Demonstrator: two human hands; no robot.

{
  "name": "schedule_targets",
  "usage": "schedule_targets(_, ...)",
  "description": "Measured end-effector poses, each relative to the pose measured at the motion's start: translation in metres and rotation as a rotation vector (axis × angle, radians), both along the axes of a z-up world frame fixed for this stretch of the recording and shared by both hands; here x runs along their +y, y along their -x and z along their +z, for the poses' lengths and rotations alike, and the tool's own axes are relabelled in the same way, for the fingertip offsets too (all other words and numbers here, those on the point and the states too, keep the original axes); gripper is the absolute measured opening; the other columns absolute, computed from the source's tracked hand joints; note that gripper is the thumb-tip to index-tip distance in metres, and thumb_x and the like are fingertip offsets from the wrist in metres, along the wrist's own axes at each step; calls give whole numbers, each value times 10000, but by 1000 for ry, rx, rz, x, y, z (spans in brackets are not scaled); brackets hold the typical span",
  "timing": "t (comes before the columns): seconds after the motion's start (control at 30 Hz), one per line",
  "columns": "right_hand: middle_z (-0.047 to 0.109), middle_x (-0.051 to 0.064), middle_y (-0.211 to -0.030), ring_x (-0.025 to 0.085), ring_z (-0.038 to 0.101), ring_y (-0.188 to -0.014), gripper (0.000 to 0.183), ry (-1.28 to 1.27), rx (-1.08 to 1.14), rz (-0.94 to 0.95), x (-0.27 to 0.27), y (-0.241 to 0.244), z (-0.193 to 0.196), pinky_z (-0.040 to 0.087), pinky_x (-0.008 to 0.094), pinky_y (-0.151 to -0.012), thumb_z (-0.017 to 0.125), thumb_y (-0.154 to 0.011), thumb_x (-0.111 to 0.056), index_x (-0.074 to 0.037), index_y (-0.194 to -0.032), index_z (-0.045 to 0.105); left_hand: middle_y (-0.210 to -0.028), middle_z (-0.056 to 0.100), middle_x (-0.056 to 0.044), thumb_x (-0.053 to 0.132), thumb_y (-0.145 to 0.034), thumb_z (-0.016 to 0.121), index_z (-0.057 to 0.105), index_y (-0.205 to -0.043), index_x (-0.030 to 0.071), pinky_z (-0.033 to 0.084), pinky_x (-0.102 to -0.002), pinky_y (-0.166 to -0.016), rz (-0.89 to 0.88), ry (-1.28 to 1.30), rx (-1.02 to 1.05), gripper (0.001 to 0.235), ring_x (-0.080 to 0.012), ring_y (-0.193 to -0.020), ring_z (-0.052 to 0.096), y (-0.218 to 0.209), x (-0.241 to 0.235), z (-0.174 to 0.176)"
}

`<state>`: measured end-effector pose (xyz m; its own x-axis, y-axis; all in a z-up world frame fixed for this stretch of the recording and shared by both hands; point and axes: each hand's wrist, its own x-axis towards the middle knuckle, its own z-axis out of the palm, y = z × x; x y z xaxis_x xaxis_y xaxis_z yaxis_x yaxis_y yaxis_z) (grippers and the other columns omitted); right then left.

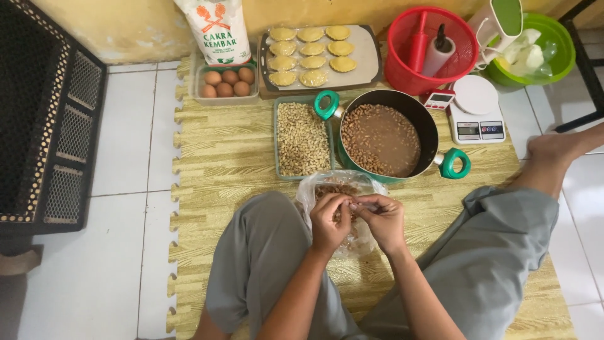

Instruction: Sorting small ingredients like peanuts or beans from a plastic bag into a container while sitting on the floor.

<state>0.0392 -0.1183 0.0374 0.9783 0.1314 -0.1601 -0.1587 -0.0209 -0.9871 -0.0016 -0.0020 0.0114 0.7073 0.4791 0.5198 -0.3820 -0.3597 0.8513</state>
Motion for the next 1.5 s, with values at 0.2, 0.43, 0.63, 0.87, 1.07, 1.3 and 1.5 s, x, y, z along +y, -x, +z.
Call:
schedule_targets(0.2,762,85,-732,88,696,-703,210,38,-60,51,-2,2,-2,610,269,-681,857,-766,74,-28,-948,832,-791,694,-72,3,-932,630,747,-911,69,568,-352,-661,15,-3,44,137,-293,-720,711,1,-1,-2)
schedule_targets(0.43,746,79,-757,82,622,-729,137,68,-103,67,-7,1,-3,590,280,-674,801,-859,29,-26,-982,824,-813,708,-120,9,-966,623,757,-925,24,566,-377,-664,-80,156,85,141,-318,-745,721,1,-5,-10)
schedule_targets(0.63,771,93,-779,99,663,-734,132,80,-81,77,-10,4,-7,618,279,-662,775,-882,19,-31,-995,822,-812,717,-102,43,-938,718,778,-929,35,545,-330,-705,-128,355,222,61,-198,-785,698,1,-8,-39)
schedule_targets(0.87,777,104,-773,97,661,-727,126,95,-93,39,-10,8,-5,628,291,-649,767,-886,25,-30,-983,823,-809,722,-93,47,-934,718,785,-954,21,547,-301,-724,-116,471,275,74,-149,-804,662,5,-12,-30)
schedule_targets(1.07,791,94,-808,109,693,-765,118,133,-106,25,-8,5,-8,627,281,-641,782,-882,2,-60,-966,835,-816,746,-100,15,-923,737,807,-952,23,575,-294,-716,-138,439,258,76,-181,-788,726,2,-9,-30)
schedule_targets(1.3,801,119,-851,129,700,-766,115,134,-70,8,-3,10,-4,639,304,-617,791,-879,-10,-66,-968,839,-812,748,-113,-16,-906,742,792,-937,-1,596,-299,-721,-158,472,254,61,-190,-786,750,2,-9,-38)
schedule_targets(1.5,815,114,-959,112,693,-842,194,87,-31,29,-7,11,-7,630,276,-670,758,-881,34,-49,-1041,829,-851,757,-115,-46,-889,744,812,-951,8,602,-301,-712,-172,463,214,107,-191,-781,759,1,-4,-27)
